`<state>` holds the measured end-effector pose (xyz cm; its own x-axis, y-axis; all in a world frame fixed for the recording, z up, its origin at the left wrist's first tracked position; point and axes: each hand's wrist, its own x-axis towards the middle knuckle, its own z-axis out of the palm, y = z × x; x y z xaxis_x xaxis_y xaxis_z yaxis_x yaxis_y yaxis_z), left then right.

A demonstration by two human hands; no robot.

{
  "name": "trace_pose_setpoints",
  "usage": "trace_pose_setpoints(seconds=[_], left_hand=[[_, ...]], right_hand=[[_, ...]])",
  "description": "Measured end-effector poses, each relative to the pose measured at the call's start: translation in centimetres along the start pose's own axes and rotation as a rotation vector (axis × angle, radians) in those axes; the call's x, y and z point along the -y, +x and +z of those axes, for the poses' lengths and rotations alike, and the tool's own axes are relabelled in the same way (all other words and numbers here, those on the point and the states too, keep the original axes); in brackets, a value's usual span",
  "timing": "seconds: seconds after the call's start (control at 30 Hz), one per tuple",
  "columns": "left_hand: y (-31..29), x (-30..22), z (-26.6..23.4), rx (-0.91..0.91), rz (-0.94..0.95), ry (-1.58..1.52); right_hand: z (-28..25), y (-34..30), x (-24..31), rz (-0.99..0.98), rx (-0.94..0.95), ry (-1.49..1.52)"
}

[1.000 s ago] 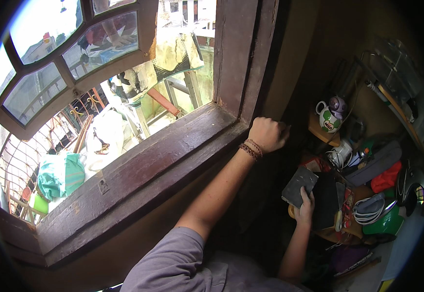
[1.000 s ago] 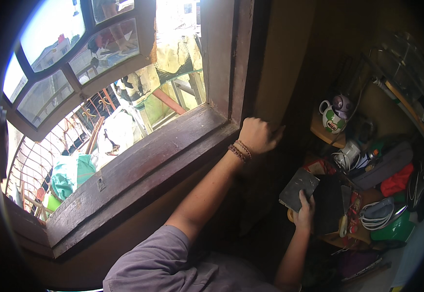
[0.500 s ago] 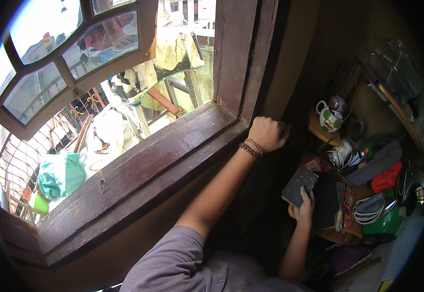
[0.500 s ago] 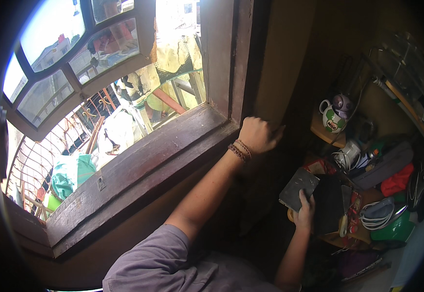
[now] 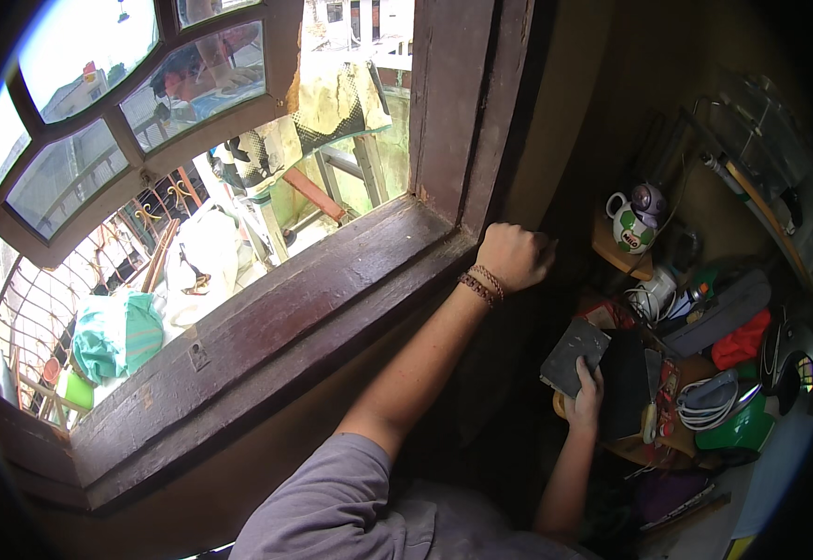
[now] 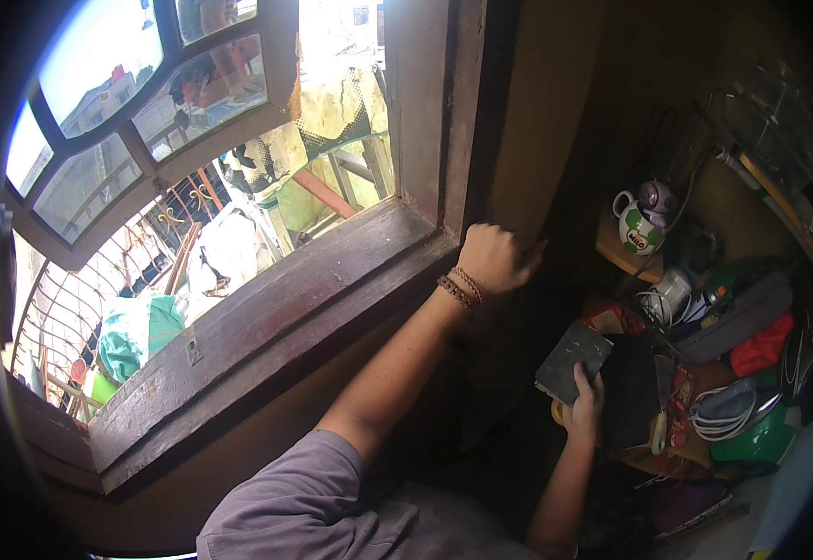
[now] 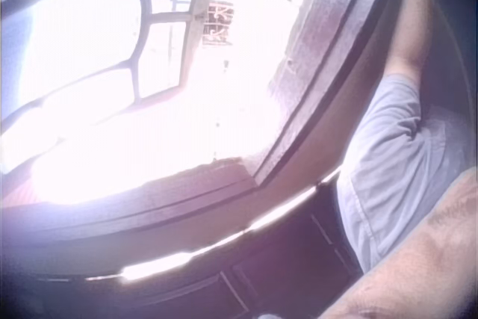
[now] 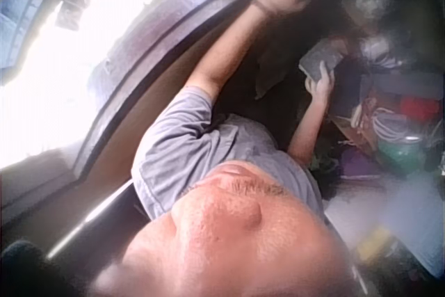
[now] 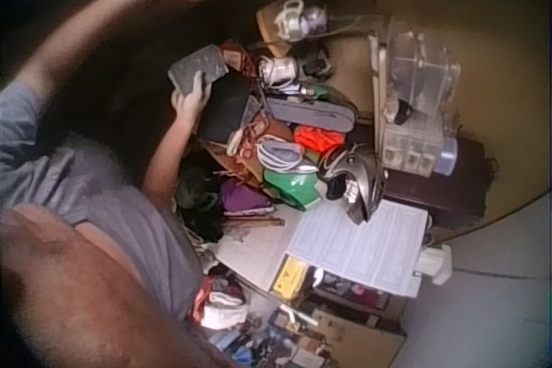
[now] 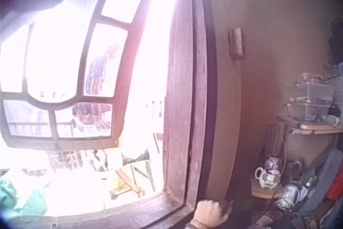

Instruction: The person sands a dark rectangular board with a sanding block, first indoors near a window and then on a balcony. They move between locations, sand different sides of the board, and place it on a metal surface before returning inside.

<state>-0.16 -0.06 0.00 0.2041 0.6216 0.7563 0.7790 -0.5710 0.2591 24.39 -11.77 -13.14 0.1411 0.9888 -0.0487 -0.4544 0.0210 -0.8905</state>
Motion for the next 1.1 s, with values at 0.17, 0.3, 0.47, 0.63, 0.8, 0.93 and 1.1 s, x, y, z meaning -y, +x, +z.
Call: trace_pose_setpoints(seconds=[0.17, 0.3, 0.47, 0.63, 0.8, 0.93, 1.1], left_hand=[[-0.1, 0.0, -0.1, 0.001, -0.004, -0.002], [-0.1, -0.1, -0.4, 0.038, -0.009, 0.013], [0.0, -0.1, -0.2, 0.042, -0.01, 0.011], [-0.1, 0.1, -0.1, -0.014, 0.01, 0.01], [-0.1, 0.2, 0.1, -0.038, 0.018, 0.001], [-0.1, 0.1, 0.1, -0.042, 0.018, -0.003], [-0.1, 0.1, -0.1, -0.047, 0.025, -0.002]], right_hand=[[-0.8, 0.4, -0.5, 0.016, 0.001, -0.023], [-0.8, 0.4, -0.6, 0.006, 0.016, -0.013], [-0.9, 0.4, -0.6, -0.001, 0.007, -0.02], [-0.5, 0.2, -0.4, -0.005, 0.016, -0.023], [0.1, -0.1, 0.0, -0.003, 0.021, -0.017], [-0.2, 0.1, -0.2, -0.004, 0.02, -0.016], [0.0, 0.0, -0.1, 0.003, 0.003, -0.029]])
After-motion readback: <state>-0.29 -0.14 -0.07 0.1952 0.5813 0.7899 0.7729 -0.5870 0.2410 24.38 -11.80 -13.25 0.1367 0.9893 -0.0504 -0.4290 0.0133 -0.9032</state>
